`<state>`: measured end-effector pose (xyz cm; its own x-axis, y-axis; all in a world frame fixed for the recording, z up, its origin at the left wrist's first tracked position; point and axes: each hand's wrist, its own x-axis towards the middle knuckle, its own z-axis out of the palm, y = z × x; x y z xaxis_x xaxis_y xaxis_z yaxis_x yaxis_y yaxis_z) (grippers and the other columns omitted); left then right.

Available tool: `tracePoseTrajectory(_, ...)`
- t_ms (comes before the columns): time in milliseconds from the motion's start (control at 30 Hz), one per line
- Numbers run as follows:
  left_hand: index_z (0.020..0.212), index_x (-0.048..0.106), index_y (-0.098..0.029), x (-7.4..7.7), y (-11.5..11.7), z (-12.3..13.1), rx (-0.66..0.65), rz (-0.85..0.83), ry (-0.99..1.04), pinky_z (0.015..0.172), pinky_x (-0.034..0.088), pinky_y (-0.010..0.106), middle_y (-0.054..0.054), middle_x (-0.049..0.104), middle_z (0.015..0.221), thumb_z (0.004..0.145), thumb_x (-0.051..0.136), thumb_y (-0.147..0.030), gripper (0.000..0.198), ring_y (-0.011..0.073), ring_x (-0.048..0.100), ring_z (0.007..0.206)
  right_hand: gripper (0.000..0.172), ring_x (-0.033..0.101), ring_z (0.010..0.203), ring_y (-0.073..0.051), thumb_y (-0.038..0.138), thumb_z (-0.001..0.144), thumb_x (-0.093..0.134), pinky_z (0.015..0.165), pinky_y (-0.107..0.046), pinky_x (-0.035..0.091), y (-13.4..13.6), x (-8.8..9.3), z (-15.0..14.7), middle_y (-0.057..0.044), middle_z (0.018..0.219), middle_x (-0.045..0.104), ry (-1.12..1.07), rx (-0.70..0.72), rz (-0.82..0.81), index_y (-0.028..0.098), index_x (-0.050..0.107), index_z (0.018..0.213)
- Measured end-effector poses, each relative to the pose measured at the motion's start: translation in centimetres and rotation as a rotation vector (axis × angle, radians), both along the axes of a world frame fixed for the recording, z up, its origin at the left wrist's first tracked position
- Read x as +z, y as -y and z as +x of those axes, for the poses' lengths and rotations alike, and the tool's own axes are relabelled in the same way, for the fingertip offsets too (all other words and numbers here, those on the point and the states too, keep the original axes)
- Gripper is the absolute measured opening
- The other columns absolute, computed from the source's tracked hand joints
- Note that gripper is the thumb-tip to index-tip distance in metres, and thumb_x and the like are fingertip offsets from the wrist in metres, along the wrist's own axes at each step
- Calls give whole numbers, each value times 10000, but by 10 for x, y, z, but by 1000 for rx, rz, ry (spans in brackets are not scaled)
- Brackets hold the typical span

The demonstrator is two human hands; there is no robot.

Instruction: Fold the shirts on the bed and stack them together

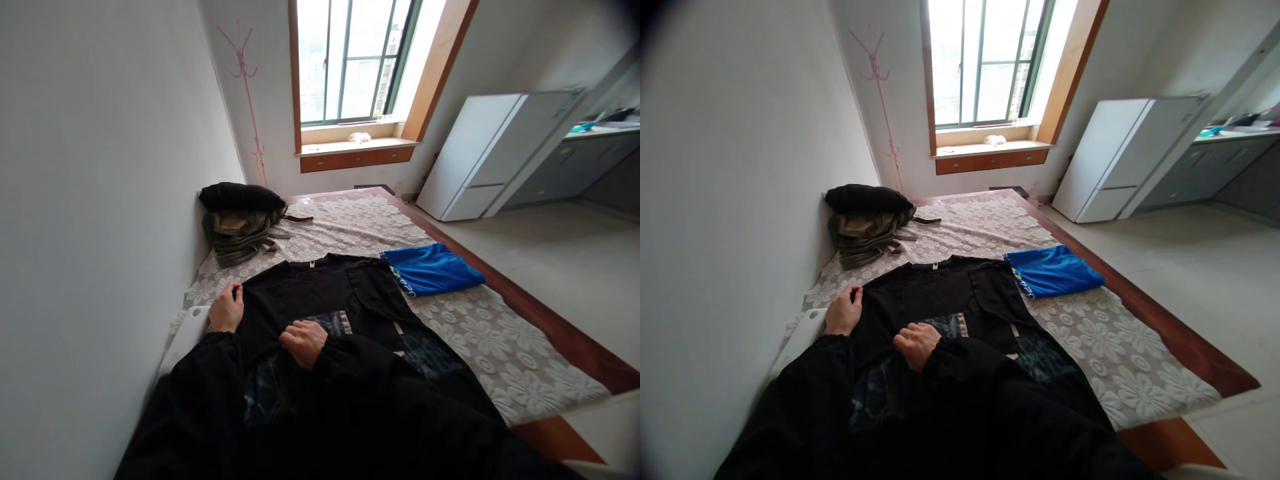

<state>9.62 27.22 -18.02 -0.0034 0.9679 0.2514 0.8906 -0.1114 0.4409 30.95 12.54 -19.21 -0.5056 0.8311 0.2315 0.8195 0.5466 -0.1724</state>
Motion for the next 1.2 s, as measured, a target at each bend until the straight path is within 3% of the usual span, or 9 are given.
tracePoseTrajectory(267, 1049, 683, -217, -2, -1, 2, -44, 36, -46, 870, 522, 403, 122, 714, 1087, 1009, 447, -319, 260, 320, 667, 1042, 136, 525, 1006, -250, 212, 859, 639, 806, -381, 429, 1, 16, 3, -107, 1143, 650, 39, 61, 37, 186, 660, 991)
tracePoseTrajectory(467, 1156, 683, -222, 7, 8, -1, -62, 108, -68, 995, 511, 443, 141, 630, 1284, 951, 550, -327, 267, 335, 610, 1168, 288, 442, 1342, -265, 306, 938, 618, 1080, -412, 408, 3, 13, 4, -107, 1442, 574, -132, 156, 75, 187, 653, 1199)
tracePoseTrajectory(567, 1172, 689, -217, 13, 19, 4, -131, 129, -112, 1101, 453, 472, 139, 609, 1367, 938, 573, -333, 286, 344, 549, 1287, 345, 429, 1395, -262, 312, 942, 620, 1140, -431, 378, 2, 9, 4, -82, 1482, 562, -118, 247, 33, 231, 656, 1276)
tracePoseTrajectory(667, 1269, 665, -214, 13, 36, 19, -218, 115, -193, 1212, 320, 538, 124, 543, 1502, 960, 525, -296, 349, 351, 399, 1458, 408, 377, 1458, -281, 339, 946, 621, 1187, -499, 327, 1, 4, 5, -57, 1548, 510, -106, 214, -49, 297, 637, 1352)
tracePoseTrajectory(800, 1499, 502, -205, 2, 54, 41, -344, -47, -251, 1251, 205, 598, 106, 374, 1651, 1007, 418, -290, 506, 329, 241, 1557, 460, 293, 1513, -303, 393, 958, 604, 1223, -570, 234, 0, -1, 7, -34, 1576, 476, -120, 219, -114, 355, 595, 1415)
tracePoseTrajectory(900, 1599, 349, -203, -6, 54, 47, -329, -128, -253, 1244, 155, 647, 104, 205, 1715, 1033, 358, -333, 580, 336, 139, 1584, 426, 385, 1444, -274, 310, 941, 609, 1205, -509, 274, -1, 0, 7, -50, 1481, 559, -179, 258, -93, 316, 625, 1367)
tracePoseTrajectory(967, 1634, 249, -191, -8, 50, 46, -320, -131, -233, 1245, 118, 658, 109, 138, 1727, 1043, 329, -347, 617, 330, 91, 1591, 395, 488, 1328, -245, 226, 924, 597, 1148, -439, 347, -3, 1, 7, -65, 1367, 628, -253, 185, -63, 271, 640, 1314)
tracePoseTrajectory(1067, 1646, 171, -153, -6, 53, 39, -323, -130, -173, 1252, 110, 643, 135, 128, 1726, 1040, 334, -359, 660, 327, 78, 1593, 301, 550, 1197, -257, 243, 922, 604, 1069, -432, 390, -7, 3, 8, -97, 1247, 666, -358, -109, -33, 219, 644, 1219)
tracePoseTrajectory(1200, 1592, 298, -137, -5, 92, 15, -412, -97, -79, 1248, 192, 625, 162, 248, 1693, 957, 522, -402, 723, 365, 134, 1580, 310, 531, 1226, -283, 299, 918, 622, 1088, -466, 357, -12, 0, 11, -112, 1253, 666, -405, -270, -52, 201, 611, 1212)
